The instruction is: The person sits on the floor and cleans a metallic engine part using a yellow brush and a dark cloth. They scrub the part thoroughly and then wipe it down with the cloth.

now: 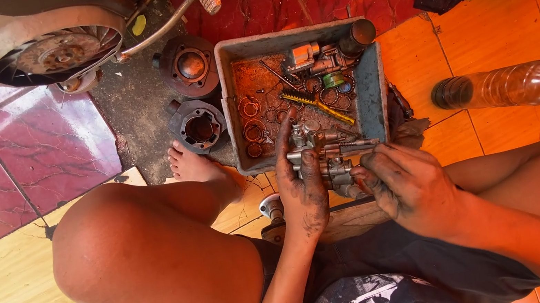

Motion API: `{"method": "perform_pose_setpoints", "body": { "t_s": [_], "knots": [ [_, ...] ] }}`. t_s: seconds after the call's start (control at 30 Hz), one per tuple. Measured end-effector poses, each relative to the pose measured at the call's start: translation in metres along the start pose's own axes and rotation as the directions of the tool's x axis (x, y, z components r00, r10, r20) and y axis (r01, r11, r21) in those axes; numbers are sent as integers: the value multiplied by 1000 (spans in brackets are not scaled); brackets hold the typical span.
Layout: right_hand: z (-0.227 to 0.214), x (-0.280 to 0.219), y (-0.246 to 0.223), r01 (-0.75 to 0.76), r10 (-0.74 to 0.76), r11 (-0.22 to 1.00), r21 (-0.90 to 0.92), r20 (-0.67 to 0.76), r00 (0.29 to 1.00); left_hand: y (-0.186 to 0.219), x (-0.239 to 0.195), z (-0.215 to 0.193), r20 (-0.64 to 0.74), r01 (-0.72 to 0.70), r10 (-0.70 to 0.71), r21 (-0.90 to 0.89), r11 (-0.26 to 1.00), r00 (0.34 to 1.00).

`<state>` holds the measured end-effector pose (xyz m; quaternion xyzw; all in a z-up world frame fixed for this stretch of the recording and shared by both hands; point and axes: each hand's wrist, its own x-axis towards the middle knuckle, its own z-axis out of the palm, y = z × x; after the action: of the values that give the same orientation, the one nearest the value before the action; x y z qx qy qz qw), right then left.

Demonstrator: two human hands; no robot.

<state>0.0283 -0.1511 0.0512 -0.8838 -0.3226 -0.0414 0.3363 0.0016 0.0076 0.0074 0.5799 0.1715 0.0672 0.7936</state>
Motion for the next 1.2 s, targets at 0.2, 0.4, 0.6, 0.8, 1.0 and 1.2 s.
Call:
{"method": "perform_pose_setpoints", "body": {
  "t_s": [0.2,0.4,0.6,0.8,1.0,1.2],
  "knots": [
    [8,-15,16,-494,427,517,699,289,857,32,1,11,6,-65,65,168,984,998],
    [17,-12,26,-428,409,352,832,274,870,25,2,11,-27,-62,67,163,985,997],
    [10,-13,27,-274,221,151,950,238,946,15,-2,11,33,-50,48,41,998,998],
    [14,-18,0,-383,410,859,340,-8,912,9,-1,10,65,-70,66,73,995,996],
    [-3,3,-9,188,-191,982,-34,-147,970,7,-3,4,86,-51,50,4,999,995],
    [-23,0,-10,-417,323,811,410,280,904,-2,-8,4,47,-246,242,133,960,969]
  ]
}}
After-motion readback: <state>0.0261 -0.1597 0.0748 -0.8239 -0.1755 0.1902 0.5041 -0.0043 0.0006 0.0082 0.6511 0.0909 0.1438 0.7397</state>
